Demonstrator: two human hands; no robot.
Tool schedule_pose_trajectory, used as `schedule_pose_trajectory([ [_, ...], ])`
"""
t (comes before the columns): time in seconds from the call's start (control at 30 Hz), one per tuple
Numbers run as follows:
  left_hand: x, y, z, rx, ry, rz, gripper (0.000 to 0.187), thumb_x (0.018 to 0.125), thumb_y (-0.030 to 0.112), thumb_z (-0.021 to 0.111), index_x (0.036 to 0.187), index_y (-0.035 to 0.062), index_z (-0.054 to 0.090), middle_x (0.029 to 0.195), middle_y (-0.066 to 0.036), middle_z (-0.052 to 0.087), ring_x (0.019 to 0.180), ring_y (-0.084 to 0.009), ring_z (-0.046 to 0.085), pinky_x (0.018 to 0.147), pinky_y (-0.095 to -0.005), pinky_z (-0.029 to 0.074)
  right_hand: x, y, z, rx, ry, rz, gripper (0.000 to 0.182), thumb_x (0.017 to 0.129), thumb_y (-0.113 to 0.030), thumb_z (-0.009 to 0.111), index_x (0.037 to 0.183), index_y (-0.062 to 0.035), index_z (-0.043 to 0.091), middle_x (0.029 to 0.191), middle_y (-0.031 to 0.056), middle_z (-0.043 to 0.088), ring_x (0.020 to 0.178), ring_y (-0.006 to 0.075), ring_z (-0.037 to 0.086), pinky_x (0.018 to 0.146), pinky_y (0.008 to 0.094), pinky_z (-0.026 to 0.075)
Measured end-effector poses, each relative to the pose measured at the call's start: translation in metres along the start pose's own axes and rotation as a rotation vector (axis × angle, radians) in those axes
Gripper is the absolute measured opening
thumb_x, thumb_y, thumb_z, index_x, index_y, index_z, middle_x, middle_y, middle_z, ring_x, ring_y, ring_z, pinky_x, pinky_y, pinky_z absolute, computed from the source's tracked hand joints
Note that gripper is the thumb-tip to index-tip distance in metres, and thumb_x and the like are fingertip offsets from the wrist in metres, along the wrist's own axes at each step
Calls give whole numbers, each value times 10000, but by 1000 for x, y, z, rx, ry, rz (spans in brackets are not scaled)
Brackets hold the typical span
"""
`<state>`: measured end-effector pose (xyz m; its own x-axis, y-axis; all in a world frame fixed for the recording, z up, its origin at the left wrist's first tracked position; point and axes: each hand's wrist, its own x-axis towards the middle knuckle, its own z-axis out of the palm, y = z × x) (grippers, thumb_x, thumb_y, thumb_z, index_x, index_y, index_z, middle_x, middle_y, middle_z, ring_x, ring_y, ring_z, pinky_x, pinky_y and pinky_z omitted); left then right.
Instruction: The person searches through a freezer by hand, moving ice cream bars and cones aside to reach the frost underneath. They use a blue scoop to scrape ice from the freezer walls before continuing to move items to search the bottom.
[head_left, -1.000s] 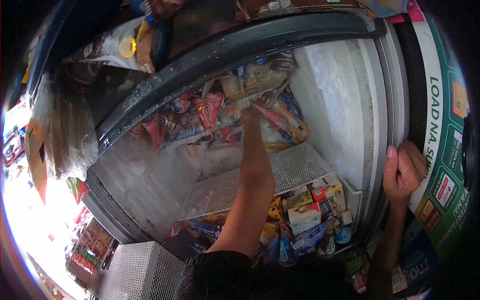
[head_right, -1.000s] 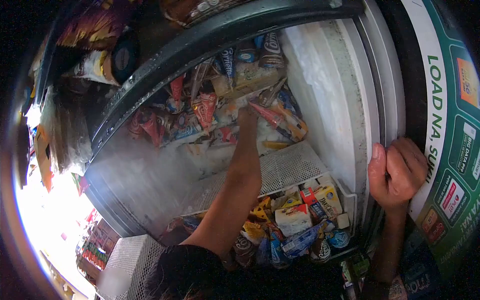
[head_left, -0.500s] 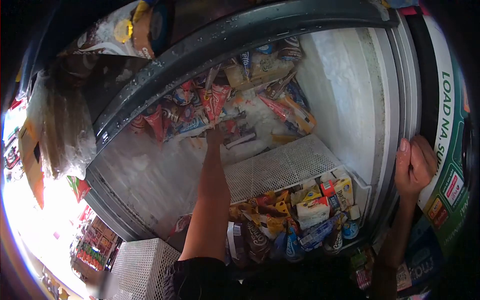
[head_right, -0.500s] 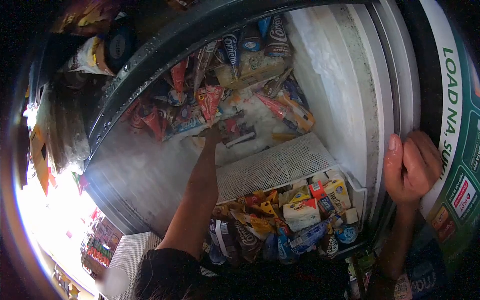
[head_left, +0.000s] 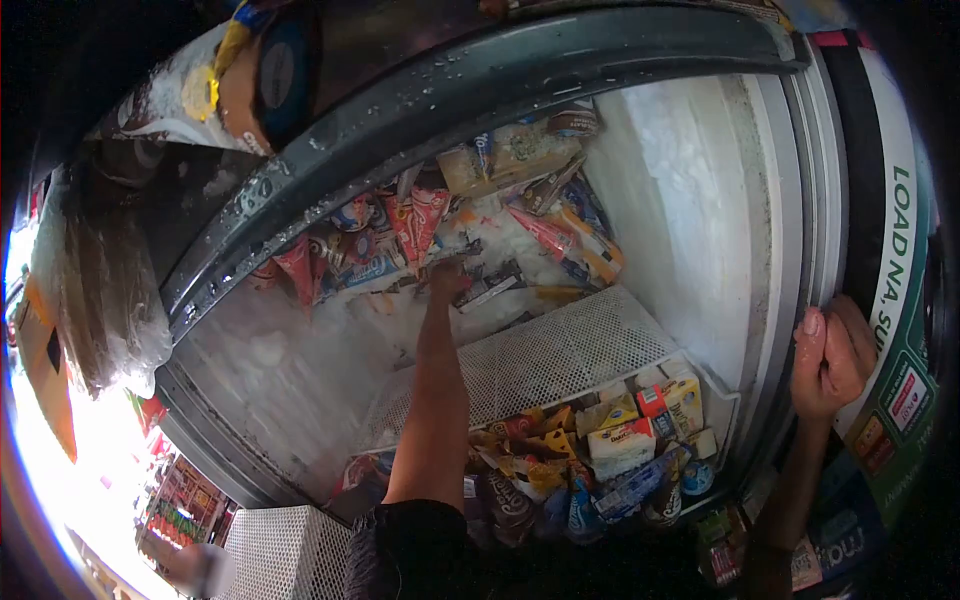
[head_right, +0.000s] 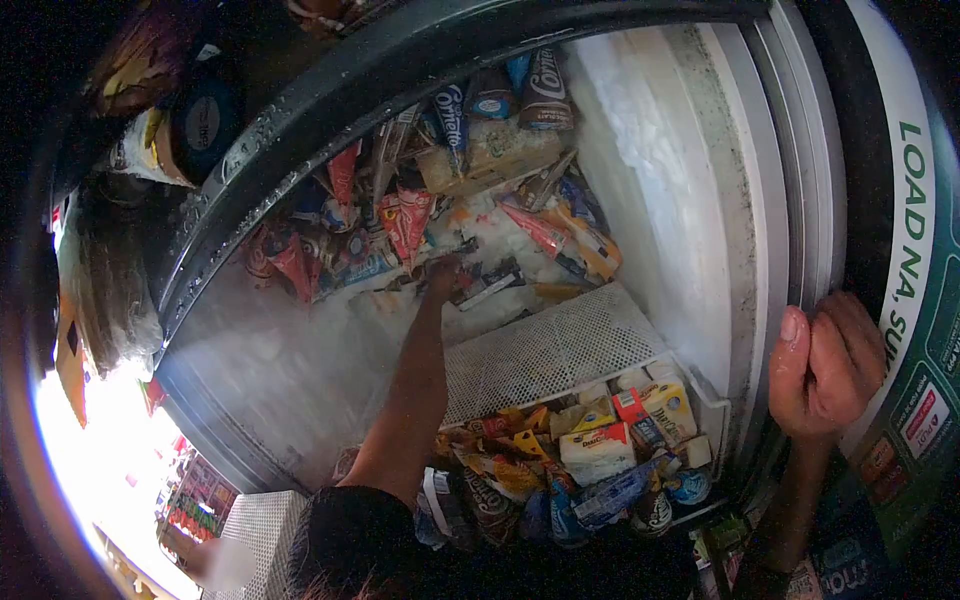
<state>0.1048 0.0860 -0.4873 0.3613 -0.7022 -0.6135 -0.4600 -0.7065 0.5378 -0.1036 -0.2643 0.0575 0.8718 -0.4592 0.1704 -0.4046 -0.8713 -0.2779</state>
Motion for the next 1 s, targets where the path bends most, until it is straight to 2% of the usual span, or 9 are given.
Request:
schedule_pose_trajectory([
  [0.07, -11, 2, -5, 99, 177, 237, 303, 791, 339, 596, 988, 114, 641, 868, -183, 635, 775, -326, 620, 706, -438, 492, 2, -2, 0, 20, 18, 10, 212, 785, 24, 510, 591, 38, 429, 531, 115, 389, 438, 232, 374, 415, 337, 275],
  [0.13, -11, 6, -2, -190, 241, 111, 281, 836, 337, 515, 989, 142, 649, 920, -196, 630, 828, -347, 617, 731, -452, 477, 0, 0, 0, -1, 16, -4, 212, 781, 17, 514, 586, 35, 431, 529, 118, 390, 436, 233, 378, 413, 334, 280],
  [0.33, -17, 27, -13, -91, 180, -227, 362, 923, 339, 362, 1018, 130, 642, 893, -206, 633, 857, -376, 603, 779, -473, 455, 0, 1, -3, -15, -6, -24, 208, 770, -2, 524, 580, 36, 446, 528, 127, 406, 434, 249, 400, 409, 333, 296],
  [0.47, -16, 10, 3, -111, 231, -153, 428, 931, 391, 327, 1019, 112, 640, 879, -204, 634, 864, -379, 601, 782, -476, 454, 0, 1, -1, -58, 16, -41, 217, 776, -1, 526, 579, 26, 441, 525, 126, 406, 439, 261, 413, 413, 342, 302],
  [0.57, -16, 16, 3, -74, 174, -361, 388, 925, 371, 376, 1049, 92, 615, 902, -192, 630, 852, -380, 601, 769, -461, 462, -1, 1, -7, -37, -95, 12, 221, 787, 2, 527, 586, 20, 437, 525, 120, 394, 443, 262, 410, 417, 351, 301],
  [0.77, -4, -2, 1, 38, -41, 85, 226, 848, 191, 560, 1030, 57, 575, 948, -199, 610, 762, -295, 627, 668, -398, 496, 0, 1, -4, -29, -76, -12, 210, 805, 30, 500, 602, 32, 447, 535, 123, 395, 446, 253, 405, 417, 344, 293],
  [0.83, -6, 25, -8, -1348, 111, -725, 267, 791, 176, 618, 1027, 59, 578, 927, -179, 620, 707, -251, 635, 631, -380, 503, -1, 0, -3, -53, -50, 14, 203, 801, 23, 506, 605, 35, 452, 539, 127, 406, 450, 259, 414, 418, 346, 298],
  [0.87, -6, 30, -9, -1348, 109, -724, 267, 791, 176, 618, 1027, 59, 578, 927, -179, 620, 707, -251, 635, 631, -380, 503, 0, 0, -4, -55, -50, 15, 203, 801, 23, 506, 605, 35, 452, 539, 127, 406, 450, 259, 414, 418, 346, 298],
  [1.0, 16, -18, 53, 83, 22, -141, 288, 775, 285, 639, 946, 56, 608, 760, -152, 631, 715, -276, 638, 611, -377, 508, 2, 2, -7, -42, -84, -8, 187, 788, 17, 516, 609, 35, 464, 543, 131, 420, 449, 267, 424, 419, 348, 307],
])
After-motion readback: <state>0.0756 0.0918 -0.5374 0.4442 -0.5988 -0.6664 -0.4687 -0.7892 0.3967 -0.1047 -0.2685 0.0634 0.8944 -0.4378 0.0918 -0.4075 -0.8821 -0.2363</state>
